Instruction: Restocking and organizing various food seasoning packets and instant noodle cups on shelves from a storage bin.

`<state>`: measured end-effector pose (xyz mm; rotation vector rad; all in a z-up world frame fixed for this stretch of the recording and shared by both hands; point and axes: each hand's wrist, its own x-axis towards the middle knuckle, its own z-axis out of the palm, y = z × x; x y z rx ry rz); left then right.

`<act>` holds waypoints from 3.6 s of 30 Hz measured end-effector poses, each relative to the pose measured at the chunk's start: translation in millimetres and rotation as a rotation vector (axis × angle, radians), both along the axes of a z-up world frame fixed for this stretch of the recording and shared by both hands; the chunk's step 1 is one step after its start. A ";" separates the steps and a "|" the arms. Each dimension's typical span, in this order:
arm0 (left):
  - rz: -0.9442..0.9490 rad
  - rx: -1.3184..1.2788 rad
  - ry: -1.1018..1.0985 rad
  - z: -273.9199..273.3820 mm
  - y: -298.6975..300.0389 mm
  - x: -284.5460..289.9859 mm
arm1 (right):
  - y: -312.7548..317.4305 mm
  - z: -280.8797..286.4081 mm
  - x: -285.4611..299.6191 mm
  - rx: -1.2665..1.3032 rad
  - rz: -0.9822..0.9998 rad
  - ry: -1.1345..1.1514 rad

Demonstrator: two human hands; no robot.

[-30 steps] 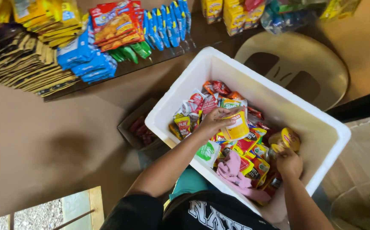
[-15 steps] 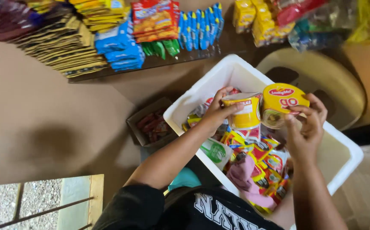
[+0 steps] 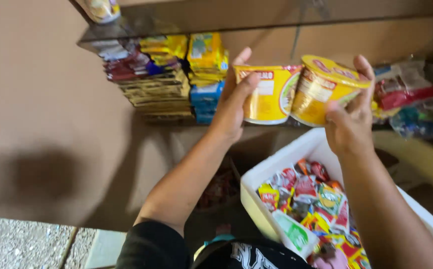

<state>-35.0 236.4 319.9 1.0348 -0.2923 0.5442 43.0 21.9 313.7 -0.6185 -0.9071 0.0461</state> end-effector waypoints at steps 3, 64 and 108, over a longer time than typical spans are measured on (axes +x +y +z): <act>0.082 0.097 -0.111 43.7 55.2 -13.0 | 52.3 36.8 12.9 -0.118 -0.025 -0.152; 1.350 1.037 0.026 83.6 395.1 39.9 | 499.2 128.0 96.4 -0.581 -0.873 -0.572; 0.951 0.853 -0.202 41.5 250.5 33.3 | 347.9 67.3 64.2 -0.646 -0.660 -0.372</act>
